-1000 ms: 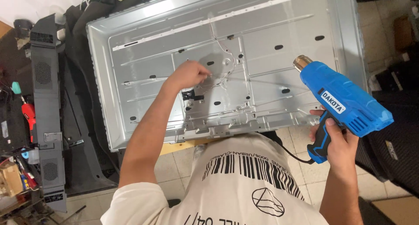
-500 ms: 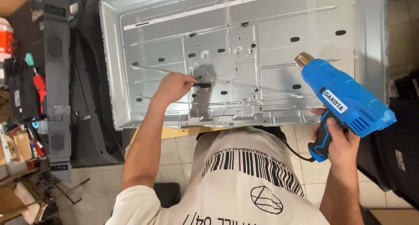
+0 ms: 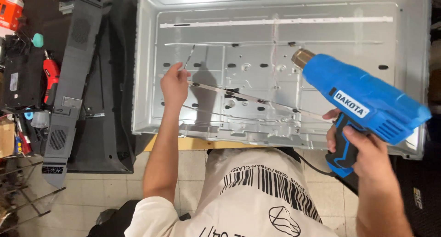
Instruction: Removing LED backlight strips from a television panel using a heat gun and a prying tool
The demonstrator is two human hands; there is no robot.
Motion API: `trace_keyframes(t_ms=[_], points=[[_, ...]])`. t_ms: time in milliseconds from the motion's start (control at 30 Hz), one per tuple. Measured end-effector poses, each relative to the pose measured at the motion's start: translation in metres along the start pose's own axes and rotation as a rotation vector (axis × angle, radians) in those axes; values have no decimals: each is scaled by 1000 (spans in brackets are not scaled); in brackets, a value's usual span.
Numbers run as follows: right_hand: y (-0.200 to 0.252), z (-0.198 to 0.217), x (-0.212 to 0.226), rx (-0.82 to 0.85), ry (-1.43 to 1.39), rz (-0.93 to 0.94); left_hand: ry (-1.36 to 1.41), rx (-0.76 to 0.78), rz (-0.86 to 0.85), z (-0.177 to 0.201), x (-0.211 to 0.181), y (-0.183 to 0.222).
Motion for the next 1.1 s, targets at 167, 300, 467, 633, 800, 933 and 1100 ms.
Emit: trace_keyframes(t_ms=[167, 300, 467, 633, 800, 933, 1100], points=[[-60, -98, 46, 64, 112, -69, -230, -135, -28, -28, 75, -91], [-116, -180, 57, -51, 315, -210, -293, -89, -66, -39, 93, -135], [-192, -241, 52, -73, 467, -312, -335, -63, -106, -54, 113, -164], [-246, -313, 59, -98, 698, -396, -315, -128, -185, -49, 114, -174], [-292, -344, 47, -81, 845, -429, -255, 74, -250, -46, 96, -170], [-319, -353, 34, -75, 889, -430, -232, 20, -289, -66, 92, -173], [-337, -363, 26, -30, 911, -464, -222, -29, -139, -75, 91, -166]])
Point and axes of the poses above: each hand's wrist, its own y-axis away from the middle knuckle, its own z-axis out of the back of the hand, x = y × z, the point moved 1 cm from there along -y, towards the middle knuckle, and after that the axes turned 1 degree about -z, right-handed, at the moved point
